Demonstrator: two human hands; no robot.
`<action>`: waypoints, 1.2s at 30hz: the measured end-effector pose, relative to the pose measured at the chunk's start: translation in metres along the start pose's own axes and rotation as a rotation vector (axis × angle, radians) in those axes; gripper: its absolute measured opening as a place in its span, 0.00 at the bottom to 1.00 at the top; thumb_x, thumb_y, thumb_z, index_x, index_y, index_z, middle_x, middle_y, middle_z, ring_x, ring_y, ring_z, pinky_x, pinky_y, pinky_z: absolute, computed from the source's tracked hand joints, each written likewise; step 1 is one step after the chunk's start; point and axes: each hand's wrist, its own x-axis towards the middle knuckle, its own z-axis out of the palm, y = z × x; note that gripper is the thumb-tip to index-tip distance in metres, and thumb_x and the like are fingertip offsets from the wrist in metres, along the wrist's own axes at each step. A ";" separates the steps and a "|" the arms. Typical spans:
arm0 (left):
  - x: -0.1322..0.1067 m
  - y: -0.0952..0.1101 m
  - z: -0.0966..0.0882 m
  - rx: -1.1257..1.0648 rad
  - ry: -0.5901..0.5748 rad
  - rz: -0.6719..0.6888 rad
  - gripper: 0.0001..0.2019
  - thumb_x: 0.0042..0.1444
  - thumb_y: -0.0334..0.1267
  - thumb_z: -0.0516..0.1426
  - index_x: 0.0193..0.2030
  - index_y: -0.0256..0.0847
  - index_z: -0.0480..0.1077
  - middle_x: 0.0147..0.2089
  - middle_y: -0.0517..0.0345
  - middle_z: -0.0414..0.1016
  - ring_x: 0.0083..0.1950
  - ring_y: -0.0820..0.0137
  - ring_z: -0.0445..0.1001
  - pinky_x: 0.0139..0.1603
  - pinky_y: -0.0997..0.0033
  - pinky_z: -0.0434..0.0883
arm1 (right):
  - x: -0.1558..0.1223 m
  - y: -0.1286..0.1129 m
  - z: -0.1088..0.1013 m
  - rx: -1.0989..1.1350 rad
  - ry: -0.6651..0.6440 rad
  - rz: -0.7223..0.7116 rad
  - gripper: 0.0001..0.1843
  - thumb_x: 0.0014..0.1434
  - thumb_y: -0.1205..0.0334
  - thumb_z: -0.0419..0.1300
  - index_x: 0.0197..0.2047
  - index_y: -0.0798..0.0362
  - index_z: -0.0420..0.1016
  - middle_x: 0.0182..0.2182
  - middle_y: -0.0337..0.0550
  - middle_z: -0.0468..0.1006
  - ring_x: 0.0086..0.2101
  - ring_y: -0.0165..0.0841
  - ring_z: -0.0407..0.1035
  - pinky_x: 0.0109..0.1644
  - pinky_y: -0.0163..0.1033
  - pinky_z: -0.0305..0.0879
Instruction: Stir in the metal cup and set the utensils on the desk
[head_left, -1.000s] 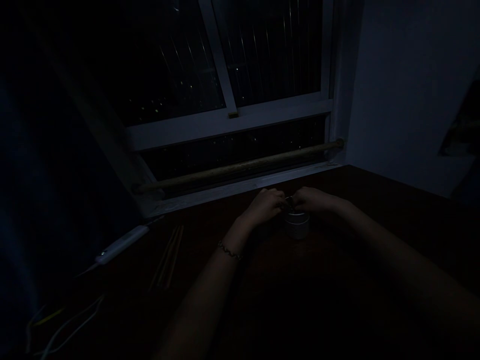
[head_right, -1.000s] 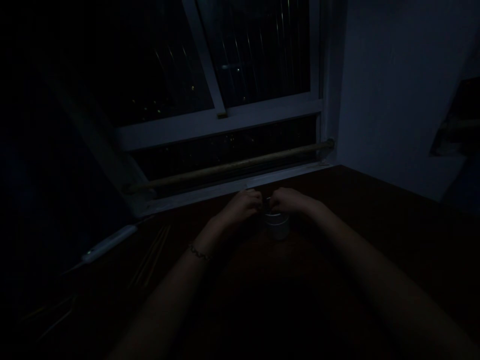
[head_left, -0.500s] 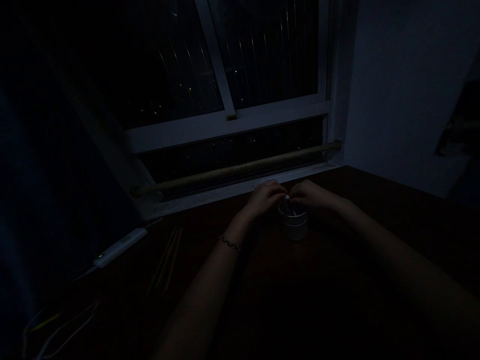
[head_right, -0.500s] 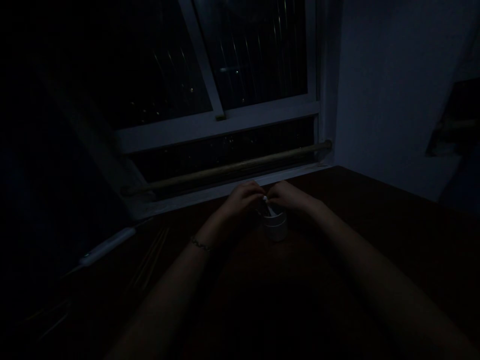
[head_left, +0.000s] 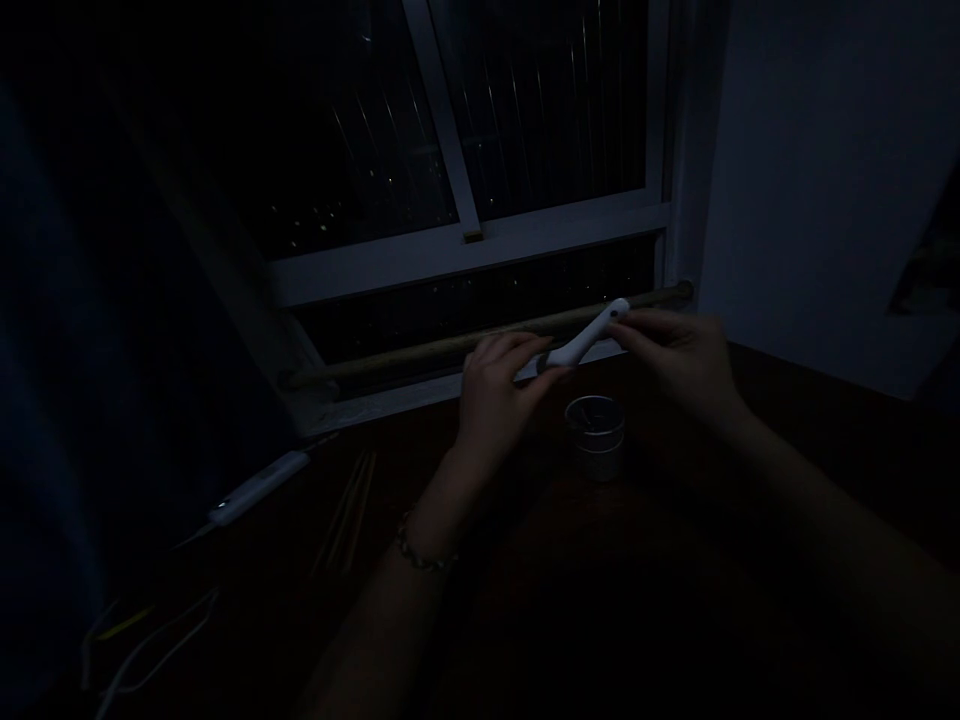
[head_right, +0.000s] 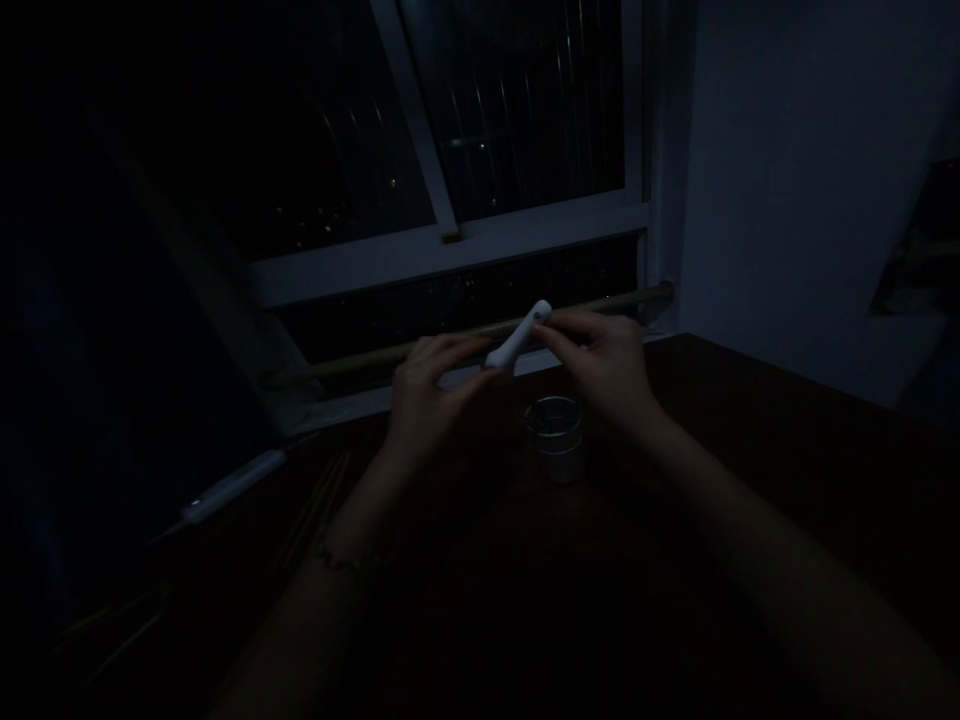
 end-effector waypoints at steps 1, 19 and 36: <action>-0.004 0.006 -0.002 0.063 -0.019 0.005 0.13 0.54 0.46 0.61 0.44 0.45 0.75 0.43 0.57 0.77 0.46 0.66 0.70 0.47 0.64 0.65 | -0.006 -0.004 0.007 0.024 0.001 0.012 0.11 0.55 0.57 0.61 0.36 0.55 0.81 0.33 0.42 0.78 0.31 0.34 0.72 0.34 0.37 0.64; -0.072 -0.187 -0.098 0.716 -0.745 -1.105 0.19 0.49 0.47 0.58 0.42 0.34 0.74 0.50 0.38 0.74 0.49 0.53 0.74 0.42 0.64 0.70 | -0.020 0.000 0.030 0.037 -0.389 0.177 0.16 0.57 0.52 0.58 0.33 0.55 0.80 0.32 0.42 0.79 0.33 0.35 0.74 0.35 0.37 0.65; -0.129 -0.228 -0.075 0.693 -0.898 -1.151 0.19 0.51 0.38 0.55 0.48 0.33 0.73 0.54 0.36 0.71 0.54 0.51 0.72 0.49 0.58 0.71 | -0.016 -0.004 0.025 -0.067 -0.329 0.144 0.13 0.56 0.55 0.59 0.30 0.54 0.80 0.28 0.42 0.78 0.28 0.33 0.73 0.27 0.34 0.63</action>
